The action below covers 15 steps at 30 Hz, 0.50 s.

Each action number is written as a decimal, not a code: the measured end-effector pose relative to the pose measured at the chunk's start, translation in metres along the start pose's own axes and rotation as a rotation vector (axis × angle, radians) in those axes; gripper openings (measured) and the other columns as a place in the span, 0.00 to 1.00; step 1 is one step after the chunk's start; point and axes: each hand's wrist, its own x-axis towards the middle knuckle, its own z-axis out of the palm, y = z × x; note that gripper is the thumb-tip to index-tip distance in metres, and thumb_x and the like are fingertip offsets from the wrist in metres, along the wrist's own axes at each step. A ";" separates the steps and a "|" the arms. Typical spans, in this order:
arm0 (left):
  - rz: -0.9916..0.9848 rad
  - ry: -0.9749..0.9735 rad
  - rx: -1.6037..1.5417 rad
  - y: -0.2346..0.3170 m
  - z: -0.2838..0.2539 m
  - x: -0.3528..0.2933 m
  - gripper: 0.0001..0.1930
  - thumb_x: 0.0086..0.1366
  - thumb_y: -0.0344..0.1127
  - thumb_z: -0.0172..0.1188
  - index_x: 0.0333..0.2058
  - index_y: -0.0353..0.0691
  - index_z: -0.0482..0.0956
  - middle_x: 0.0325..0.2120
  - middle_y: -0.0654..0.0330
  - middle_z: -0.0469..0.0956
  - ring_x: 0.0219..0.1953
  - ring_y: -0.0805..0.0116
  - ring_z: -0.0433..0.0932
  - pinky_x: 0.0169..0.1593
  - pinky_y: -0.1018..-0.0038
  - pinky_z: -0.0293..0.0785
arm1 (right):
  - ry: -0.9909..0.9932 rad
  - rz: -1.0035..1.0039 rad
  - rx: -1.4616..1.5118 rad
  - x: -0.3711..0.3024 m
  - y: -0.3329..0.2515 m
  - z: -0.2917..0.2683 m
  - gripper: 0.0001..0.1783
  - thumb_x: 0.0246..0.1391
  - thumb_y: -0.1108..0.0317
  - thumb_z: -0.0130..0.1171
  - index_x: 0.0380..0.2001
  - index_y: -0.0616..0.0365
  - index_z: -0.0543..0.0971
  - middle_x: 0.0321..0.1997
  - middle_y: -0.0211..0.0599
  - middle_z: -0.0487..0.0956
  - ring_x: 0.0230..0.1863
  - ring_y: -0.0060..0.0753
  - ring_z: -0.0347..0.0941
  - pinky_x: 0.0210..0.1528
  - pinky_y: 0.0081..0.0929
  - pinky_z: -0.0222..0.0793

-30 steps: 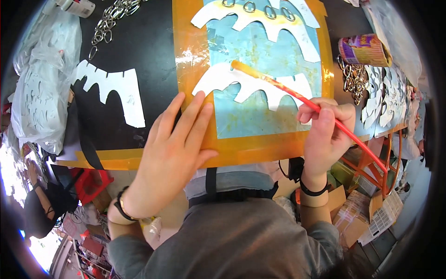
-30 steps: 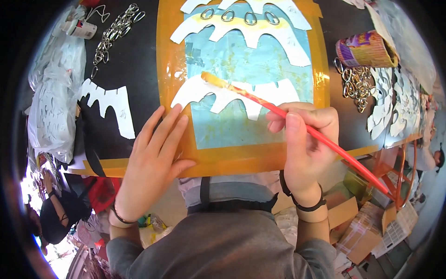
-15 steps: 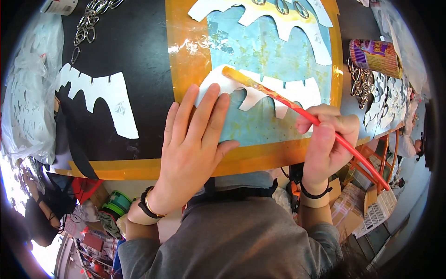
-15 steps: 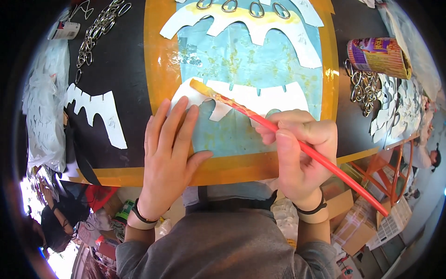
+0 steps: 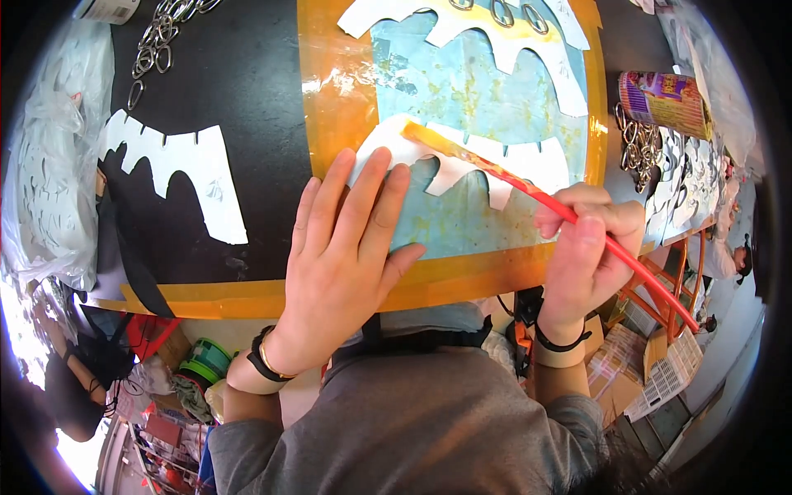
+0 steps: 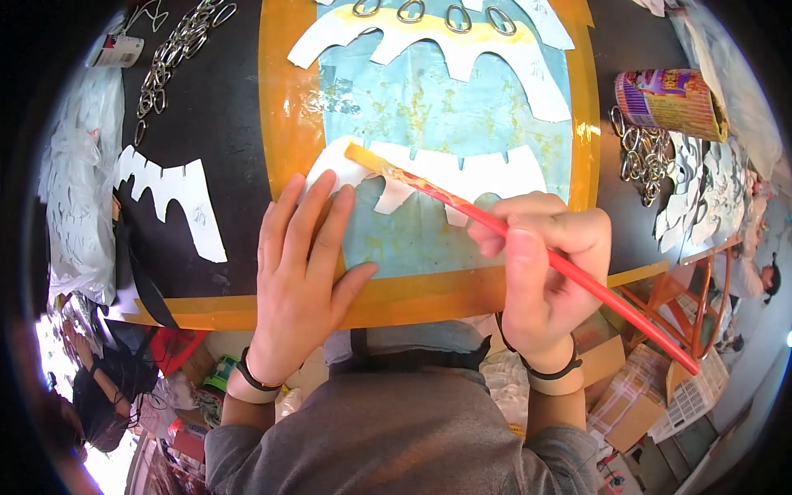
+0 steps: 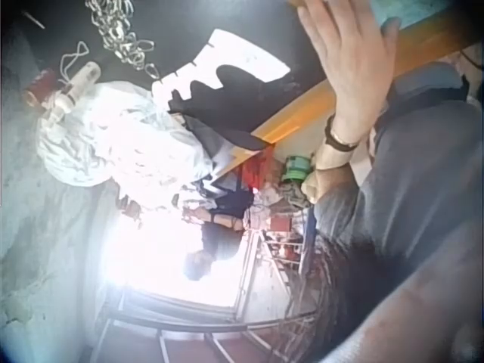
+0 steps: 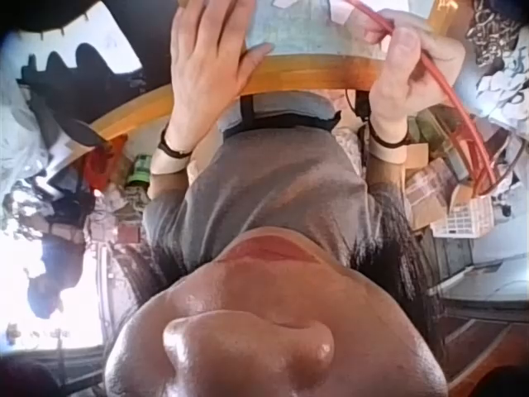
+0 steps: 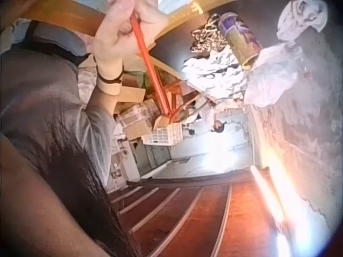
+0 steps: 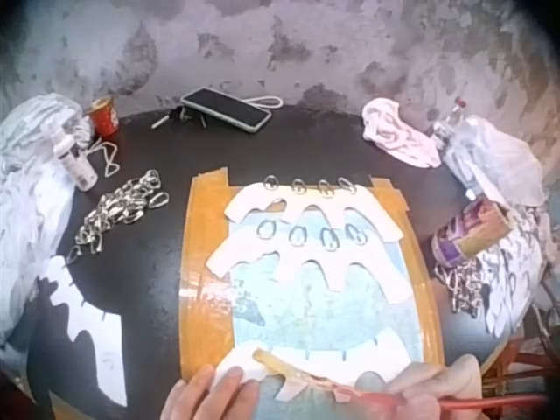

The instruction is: Applying glue and attaching components for shoe manufacturing using a brush.

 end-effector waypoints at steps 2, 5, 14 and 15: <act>0.000 0.006 0.003 0.000 0.001 0.000 0.36 0.53 0.38 0.68 0.61 0.38 0.68 0.64 0.54 0.62 0.67 0.47 0.57 0.65 0.51 0.58 | 0.007 0.003 -0.001 0.000 -0.001 0.001 0.04 0.64 0.76 0.48 0.38 0.63 0.64 0.36 0.53 0.77 0.31 0.28 0.73 0.36 0.23 0.73; 0.003 0.012 0.008 0.000 0.001 0.000 0.36 0.54 0.38 0.68 0.61 0.38 0.68 0.64 0.54 0.62 0.67 0.47 0.57 0.65 0.52 0.57 | 0.007 0.051 -0.001 0.001 -0.002 -0.001 0.05 0.64 0.76 0.49 0.38 0.63 0.64 0.37 0.53 0.78 0.32 0.28 0.74 0.36 0.22 0.72; 0.007 0.016 0.023 0.001 0.000 0.000 0.34 0.54 0.38 0.68 0.60 0.37 0.69 0.64 0.53 0.62 0.67 0.48 0.57 0.65 0.53 0.57 | 0.055 0.092 0.037 0.004 -0.007 0.001 0.03 0.64 0.78 0.49 0.36 0.62 0.65 0.34 0.49 0.79 0.31 0.27 0.73 0.37 0.23 0.72; 0.008 0.019 0.022 0.001 0.000 0.000 0.34 0.54 0.38 0.68 0.60 0.37 0.69 0.64 0.53 0.62 0.67 0.48 0.57 0.65 0.53 0.57 | 0.070 0.085 0.057 0.005 -0.007 0.002 0.03 0.63 0.78 0.48 0.36 0.62 0.65 0.34 0.49 0.79 0.31 0.26 0.73 0.37 0.22 0.72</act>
